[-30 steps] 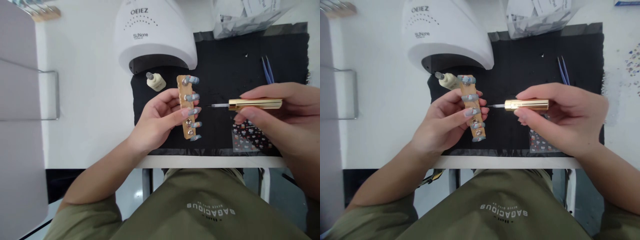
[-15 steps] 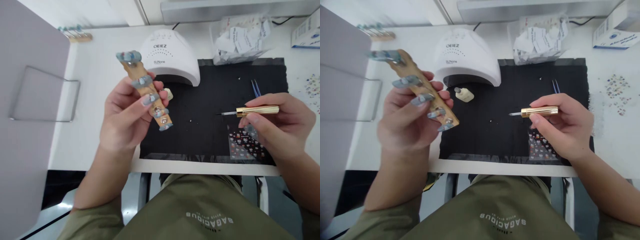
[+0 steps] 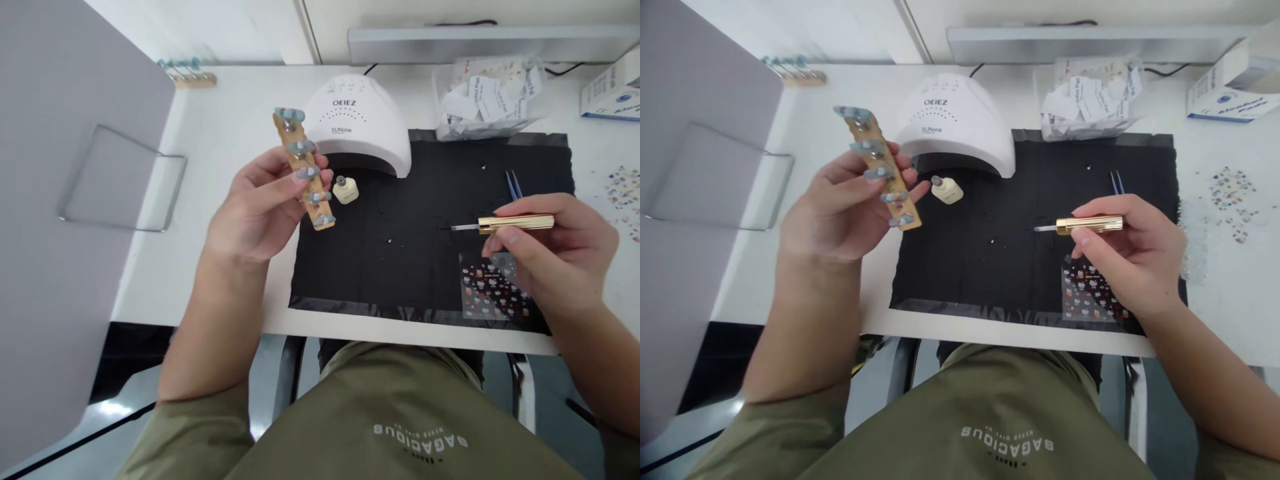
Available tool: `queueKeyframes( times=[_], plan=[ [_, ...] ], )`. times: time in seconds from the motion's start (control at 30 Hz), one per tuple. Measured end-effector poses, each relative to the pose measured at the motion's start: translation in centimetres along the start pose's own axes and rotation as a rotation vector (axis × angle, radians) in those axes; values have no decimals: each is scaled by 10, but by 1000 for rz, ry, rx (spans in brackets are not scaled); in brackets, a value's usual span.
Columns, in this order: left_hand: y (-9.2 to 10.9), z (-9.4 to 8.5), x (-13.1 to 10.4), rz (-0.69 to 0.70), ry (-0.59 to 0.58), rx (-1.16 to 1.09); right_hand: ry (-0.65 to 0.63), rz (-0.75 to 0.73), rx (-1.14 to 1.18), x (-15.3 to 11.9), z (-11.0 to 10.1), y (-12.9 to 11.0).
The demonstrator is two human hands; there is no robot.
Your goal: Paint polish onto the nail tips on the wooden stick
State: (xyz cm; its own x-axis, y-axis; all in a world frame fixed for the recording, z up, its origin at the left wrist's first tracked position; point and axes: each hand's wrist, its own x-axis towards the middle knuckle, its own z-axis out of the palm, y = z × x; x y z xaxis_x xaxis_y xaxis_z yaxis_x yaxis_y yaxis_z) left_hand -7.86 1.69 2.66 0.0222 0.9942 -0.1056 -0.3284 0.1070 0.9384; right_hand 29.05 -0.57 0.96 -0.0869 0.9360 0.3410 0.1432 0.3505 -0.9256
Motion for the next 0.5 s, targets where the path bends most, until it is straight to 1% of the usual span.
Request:
queueKeyframes(
  times=[0.1,0.2,0.3,0.5],
  plan=[
    [-10,-4,6,-24,-41,-5,-9,9,-9,-1,-1,-2],
    [-19,-2,9,-29,-72,-15,-22,13,-17,-2,-1,-4],
    [-25,4,10,-43,-100,-42,-22,17,-14,-3,-1,-6],
    [-35,22,6,-60,-161,-76,-45,-20,-20,-4,-3,-9]
  ],
)
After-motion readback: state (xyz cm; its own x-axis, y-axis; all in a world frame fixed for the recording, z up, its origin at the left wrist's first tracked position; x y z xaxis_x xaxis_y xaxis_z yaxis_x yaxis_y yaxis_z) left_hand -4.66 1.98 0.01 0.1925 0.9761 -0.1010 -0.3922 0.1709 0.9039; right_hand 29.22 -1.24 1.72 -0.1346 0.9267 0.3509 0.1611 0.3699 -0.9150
